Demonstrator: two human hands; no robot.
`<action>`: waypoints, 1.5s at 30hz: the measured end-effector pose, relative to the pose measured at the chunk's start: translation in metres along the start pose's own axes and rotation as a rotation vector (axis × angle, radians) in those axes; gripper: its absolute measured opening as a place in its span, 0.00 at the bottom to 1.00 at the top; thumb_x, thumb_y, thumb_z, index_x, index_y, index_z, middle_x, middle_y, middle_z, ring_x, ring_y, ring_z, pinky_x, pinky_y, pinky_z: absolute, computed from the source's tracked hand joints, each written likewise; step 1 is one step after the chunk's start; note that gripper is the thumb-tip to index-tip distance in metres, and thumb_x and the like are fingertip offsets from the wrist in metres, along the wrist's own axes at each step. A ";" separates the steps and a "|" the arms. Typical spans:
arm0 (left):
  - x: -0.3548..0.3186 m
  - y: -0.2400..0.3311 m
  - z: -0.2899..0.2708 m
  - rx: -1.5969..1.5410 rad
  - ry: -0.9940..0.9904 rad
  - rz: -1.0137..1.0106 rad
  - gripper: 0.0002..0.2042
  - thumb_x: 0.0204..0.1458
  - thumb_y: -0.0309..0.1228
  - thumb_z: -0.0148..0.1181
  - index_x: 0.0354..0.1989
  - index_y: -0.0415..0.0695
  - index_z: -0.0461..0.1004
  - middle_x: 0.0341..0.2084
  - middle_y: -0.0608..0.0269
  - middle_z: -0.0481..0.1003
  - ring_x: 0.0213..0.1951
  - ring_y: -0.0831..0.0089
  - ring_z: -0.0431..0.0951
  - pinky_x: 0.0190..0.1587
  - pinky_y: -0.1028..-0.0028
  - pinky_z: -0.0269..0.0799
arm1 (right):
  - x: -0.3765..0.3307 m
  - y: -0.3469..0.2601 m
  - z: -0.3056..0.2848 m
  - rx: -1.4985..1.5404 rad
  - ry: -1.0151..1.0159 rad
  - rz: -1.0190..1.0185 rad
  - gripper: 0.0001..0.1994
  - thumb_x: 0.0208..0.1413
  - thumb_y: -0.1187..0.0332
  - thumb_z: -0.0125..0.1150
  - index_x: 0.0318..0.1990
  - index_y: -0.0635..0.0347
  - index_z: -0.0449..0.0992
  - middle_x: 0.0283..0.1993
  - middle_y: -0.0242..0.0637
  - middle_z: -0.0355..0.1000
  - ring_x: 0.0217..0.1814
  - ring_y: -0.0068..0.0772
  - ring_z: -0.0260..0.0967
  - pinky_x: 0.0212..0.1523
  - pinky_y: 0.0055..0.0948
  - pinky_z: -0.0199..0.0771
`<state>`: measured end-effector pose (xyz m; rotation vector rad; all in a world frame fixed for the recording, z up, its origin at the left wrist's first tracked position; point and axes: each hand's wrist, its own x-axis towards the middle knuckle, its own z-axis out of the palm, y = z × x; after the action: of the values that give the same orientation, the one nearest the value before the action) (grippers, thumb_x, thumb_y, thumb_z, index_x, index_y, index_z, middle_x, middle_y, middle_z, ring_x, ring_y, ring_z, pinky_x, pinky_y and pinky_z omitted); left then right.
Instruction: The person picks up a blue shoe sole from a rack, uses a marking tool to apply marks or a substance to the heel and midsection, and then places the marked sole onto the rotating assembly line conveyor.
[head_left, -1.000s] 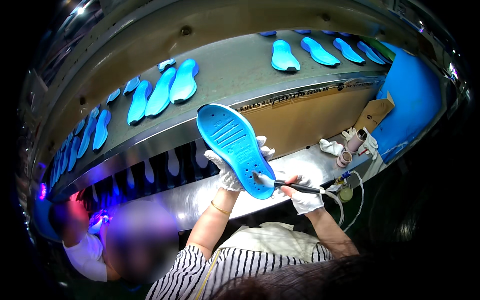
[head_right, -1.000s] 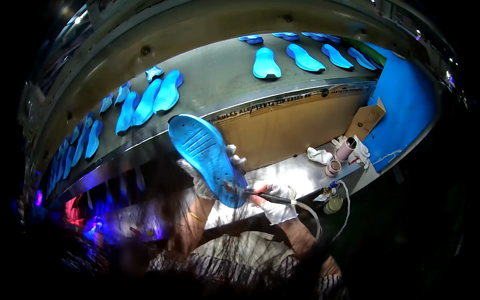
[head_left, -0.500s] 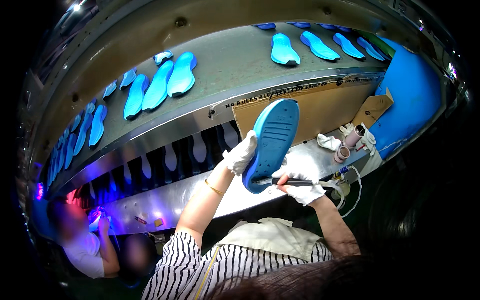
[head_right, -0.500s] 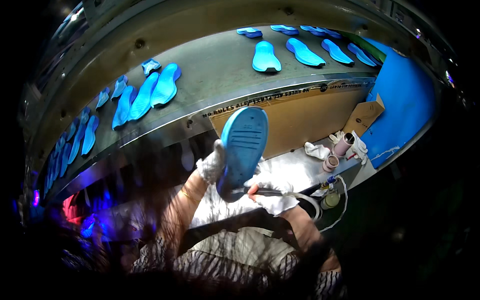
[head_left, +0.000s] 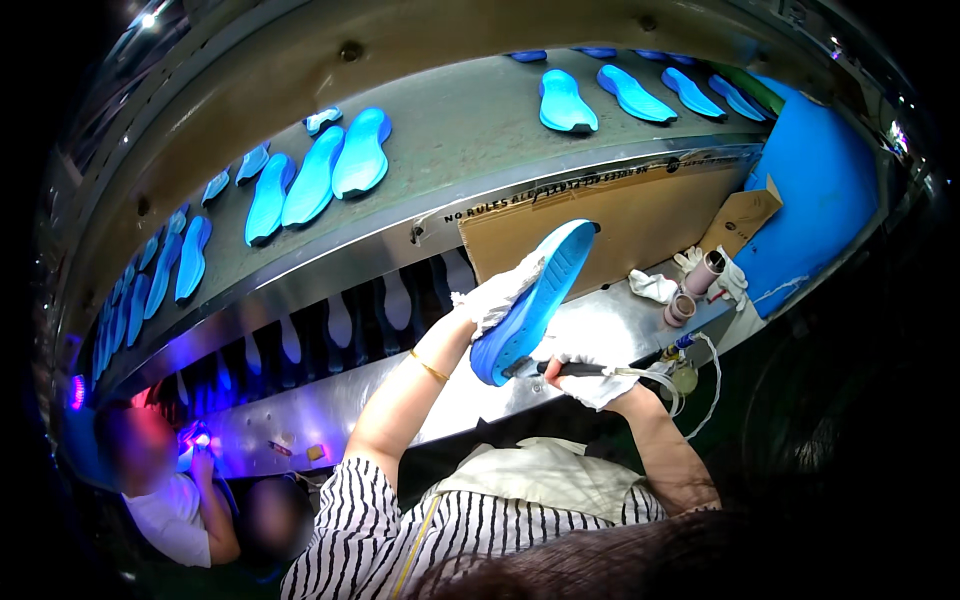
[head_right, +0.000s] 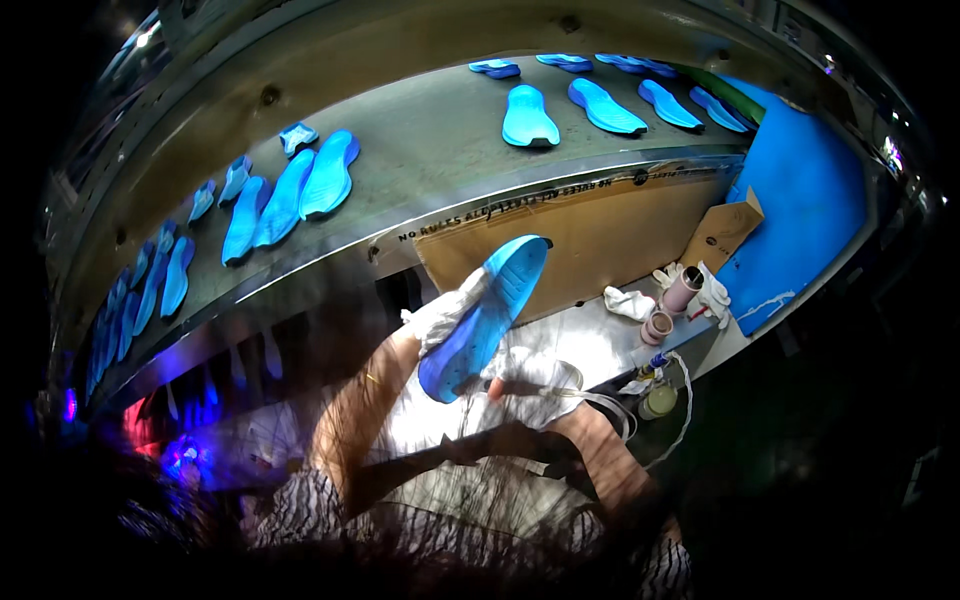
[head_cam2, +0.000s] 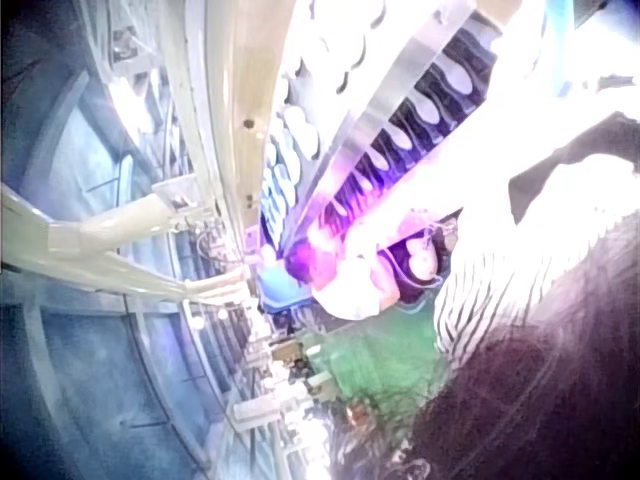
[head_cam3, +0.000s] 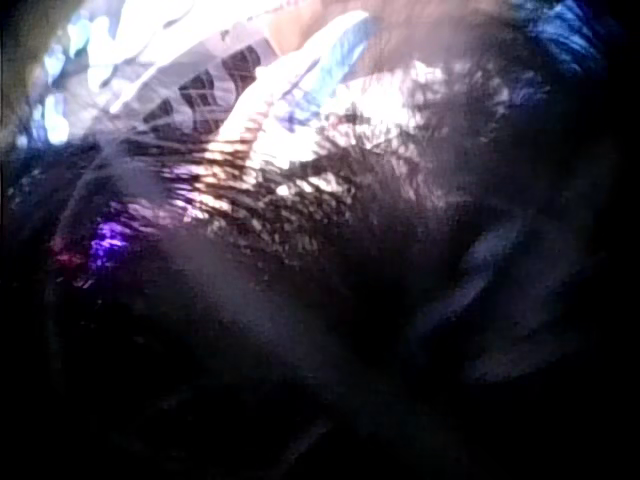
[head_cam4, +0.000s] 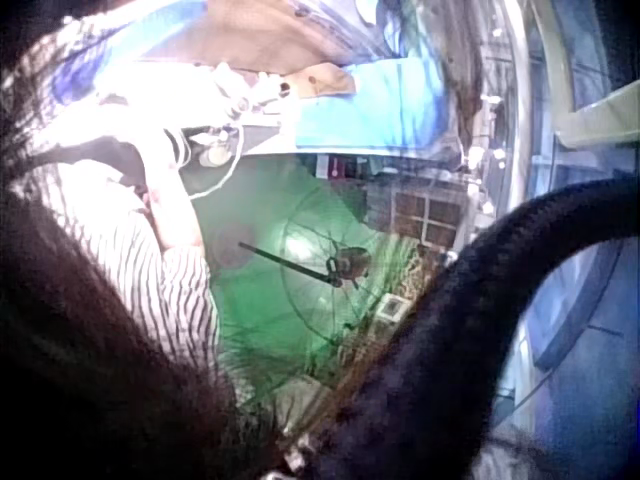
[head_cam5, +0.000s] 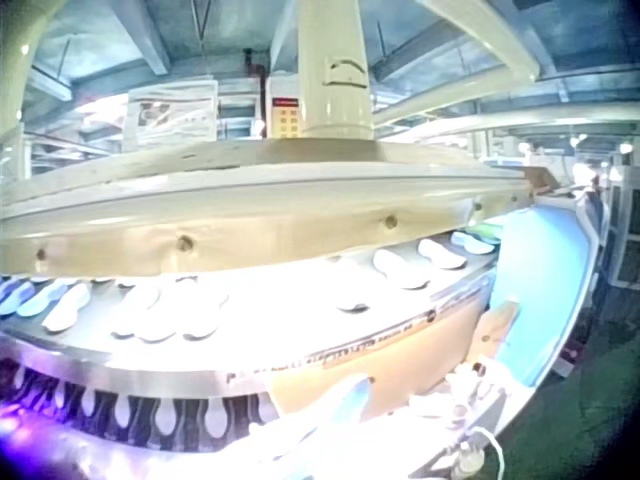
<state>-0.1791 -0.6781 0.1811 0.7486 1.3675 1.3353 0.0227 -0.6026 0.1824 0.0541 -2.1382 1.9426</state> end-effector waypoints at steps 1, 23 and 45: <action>0.004 -0.005 -0.001 0.011 0.006 0.071 0.31 0.54 0.55 0.47 0.60 0.46 0.59 0.41 0.60 0.71 0.36 0.78 0.72 0.39 0.77 0.71 | 0.001 -0.015 0.000 -0.088 -0.025 0.081 0.05 0.49 0.74 0.57 0.32 0.68 0.73 0.32 0.40 0.71 0.35 0.34 0.69 0.37 0.30 0.70; -0.050 -0.046 -0.002 -1.017 -0.327 0.025 0.29 0.56 0.52 0.43 0.56 0.38 0.62 0.45 0.47 0.71 0.42 0.57 0.75 0.44 0.61 0.75 | -0.020 -0.028 -0.014 -0.110 0.436 0.014 0.09 0.41 0.75 0.67 0.30 0.63 0.72 0.26 0.34 0.73 0.28 0.20 0.71 0.31 0.21 0.70; -0.028 -0.066 0.066 -1.098 -0.235 0.210 0.36 0.51 0.61 0.44 0.54 0.38 0.61 0.44 0.54 0.69 0.42 0.64 0.72 0.47 0.66 0.70 | -0.024 -0.012 0.011 -0.408 0.374 -0.219 0.18 0.46 0.79 0.62 0.46 0.67 0.67 0.38 0.40 0.70 0.41 0.29 0.71 0.40 0.23 0.75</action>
<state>-0.0954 -0.6956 0.1349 0.2588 0.2349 1.8062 0.0467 -0.6177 0.1882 -0.1344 -2.1193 1.2542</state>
